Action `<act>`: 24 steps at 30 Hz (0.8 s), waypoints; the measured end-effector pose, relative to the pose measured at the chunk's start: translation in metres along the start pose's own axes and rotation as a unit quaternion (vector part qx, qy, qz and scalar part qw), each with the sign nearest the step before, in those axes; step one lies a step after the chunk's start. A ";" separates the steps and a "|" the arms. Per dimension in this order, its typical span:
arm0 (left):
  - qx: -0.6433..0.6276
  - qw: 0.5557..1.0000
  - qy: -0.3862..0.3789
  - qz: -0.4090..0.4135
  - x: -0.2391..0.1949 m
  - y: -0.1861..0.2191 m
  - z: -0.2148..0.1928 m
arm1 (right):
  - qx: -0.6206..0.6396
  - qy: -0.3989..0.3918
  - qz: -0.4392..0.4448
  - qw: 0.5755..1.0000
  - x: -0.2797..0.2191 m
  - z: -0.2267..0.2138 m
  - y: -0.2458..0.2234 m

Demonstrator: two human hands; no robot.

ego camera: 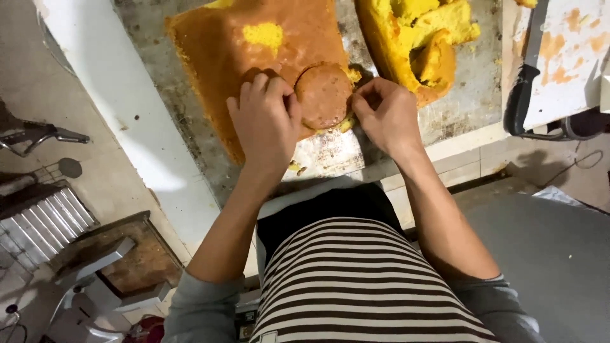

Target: The person uses a round metal cutter to cut circular pieces from a rectangular yellow cake on a metal tray. They press the cutter into the cake, lift the round piece, and place it on a nearby tray with other cut pieces. The person also picks up and discards small cake scraps.

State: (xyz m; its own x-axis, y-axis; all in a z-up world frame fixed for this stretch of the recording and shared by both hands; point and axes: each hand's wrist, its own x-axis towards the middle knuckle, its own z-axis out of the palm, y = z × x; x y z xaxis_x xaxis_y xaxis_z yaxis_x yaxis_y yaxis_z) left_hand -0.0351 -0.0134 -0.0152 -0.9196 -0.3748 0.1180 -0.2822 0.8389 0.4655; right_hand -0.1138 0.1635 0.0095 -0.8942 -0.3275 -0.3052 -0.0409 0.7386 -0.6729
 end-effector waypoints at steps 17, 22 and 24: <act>0.109 0.994 -0.030 0.011 0.005 -0.006 0.025 | -0.047 0.012 -0.023 0.999 -0.009 0.005 -0.018; 0.117 0.992 -0.044 -0.005 0.007 0.001 0.019 | -0.035 0.001 -0.020 0.999 -0.001 0.009 0.000; 0.109 0.993 -0.044 -0.018 0.009 0.005 0.017 | -0.042 0.003 -0.019 0.999 0.001 0.010 0.003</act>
State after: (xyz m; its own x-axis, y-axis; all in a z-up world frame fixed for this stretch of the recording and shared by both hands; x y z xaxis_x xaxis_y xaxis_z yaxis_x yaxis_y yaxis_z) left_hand -0.0495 -0.0057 -0.0266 -0.9252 -0.3788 0.0229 -0.3597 0.8944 0.2659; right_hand -0.1102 0.1594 0.0001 -0.8943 -0.3527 -0.2754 -0.1126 0.7729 -0.6245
